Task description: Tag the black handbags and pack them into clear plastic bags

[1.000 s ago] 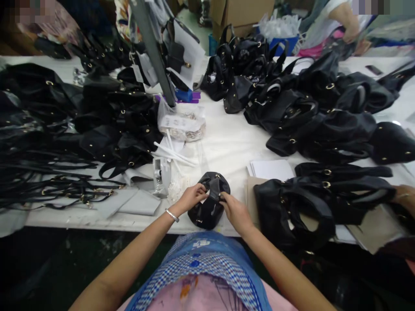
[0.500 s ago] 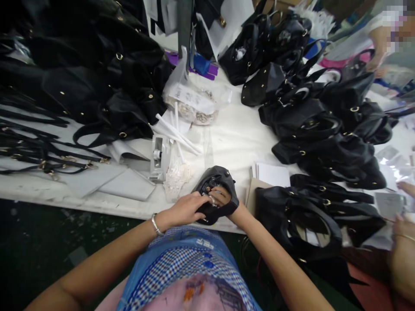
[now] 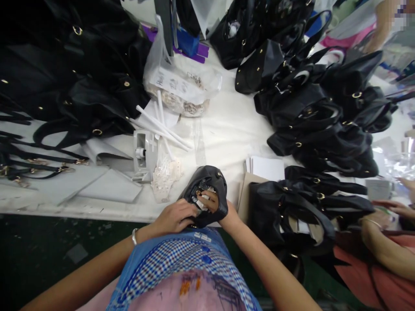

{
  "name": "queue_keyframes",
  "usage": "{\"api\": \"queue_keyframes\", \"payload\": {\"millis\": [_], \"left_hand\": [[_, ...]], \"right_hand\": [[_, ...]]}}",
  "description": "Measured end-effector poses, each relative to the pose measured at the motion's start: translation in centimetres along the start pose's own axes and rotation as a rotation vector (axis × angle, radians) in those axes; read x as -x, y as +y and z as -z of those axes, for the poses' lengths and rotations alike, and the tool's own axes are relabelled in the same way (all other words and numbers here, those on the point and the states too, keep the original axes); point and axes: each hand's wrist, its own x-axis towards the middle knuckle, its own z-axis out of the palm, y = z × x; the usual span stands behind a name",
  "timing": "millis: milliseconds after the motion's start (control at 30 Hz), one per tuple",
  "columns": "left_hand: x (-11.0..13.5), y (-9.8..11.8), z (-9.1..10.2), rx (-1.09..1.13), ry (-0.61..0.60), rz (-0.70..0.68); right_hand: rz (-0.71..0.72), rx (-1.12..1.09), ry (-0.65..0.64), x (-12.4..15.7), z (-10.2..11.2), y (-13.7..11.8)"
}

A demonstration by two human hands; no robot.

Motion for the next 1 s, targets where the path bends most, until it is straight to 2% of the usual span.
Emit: {"api": "queue_keyframes", "payload": {"millis": [167,267,367,467,567,633,667,733,833,1000], "left_hand": [[-1.9,1.4,0.8,-0.131,-0.134,0.05],[-2.6,1.8,1.3,-0.113,-0.206,0.06],[-2.3,1.5,1.4,-0.042,-0.247,0.037],[-1.6,0.8,1.5,0.099,-0.191,0.023],[-1.3,0.1,2.1,0.204,0.02,0.122],[-1.6,-0.3,2.7,0.131,0.153,0.207],[-2.0,-0.5,2.9,0.052,0.175,0.22],[-2.9,-0.5,3.0,-0.145,0.116,0.18],[-4.5,-0.2,2.5,-0.41,-0.038,0.129],[-6.3,0.2,1.9,-0.552,-0.106,0.158]], "right_hand": [[0.049,0.003,-0.054,-0.5,1.9,-0.1],[0.052,0.015,-0.102,-0.7,3.2,-1.0],[0.056,0.003,-0.116,-0.5,3.0,-1.9],[0.055,-0.033,-0.042,-0.3,1.5,-2.5],[0.019,-0.032,0.072,-0.1,0.6,-2.9],[-0.006,-0.016,0.129,0.0,0.6,-3.4],[-0.025,-0.001,0.15,0.2,0.8,-3.7],[-0.077,0.029,0.188,0.6,1.2,-4.3],[-0.136,0.016,0.197,1.1,1.2,-5.4],[-0.144,-0.021,0.241,1.3,0.3,-6.4]]}}
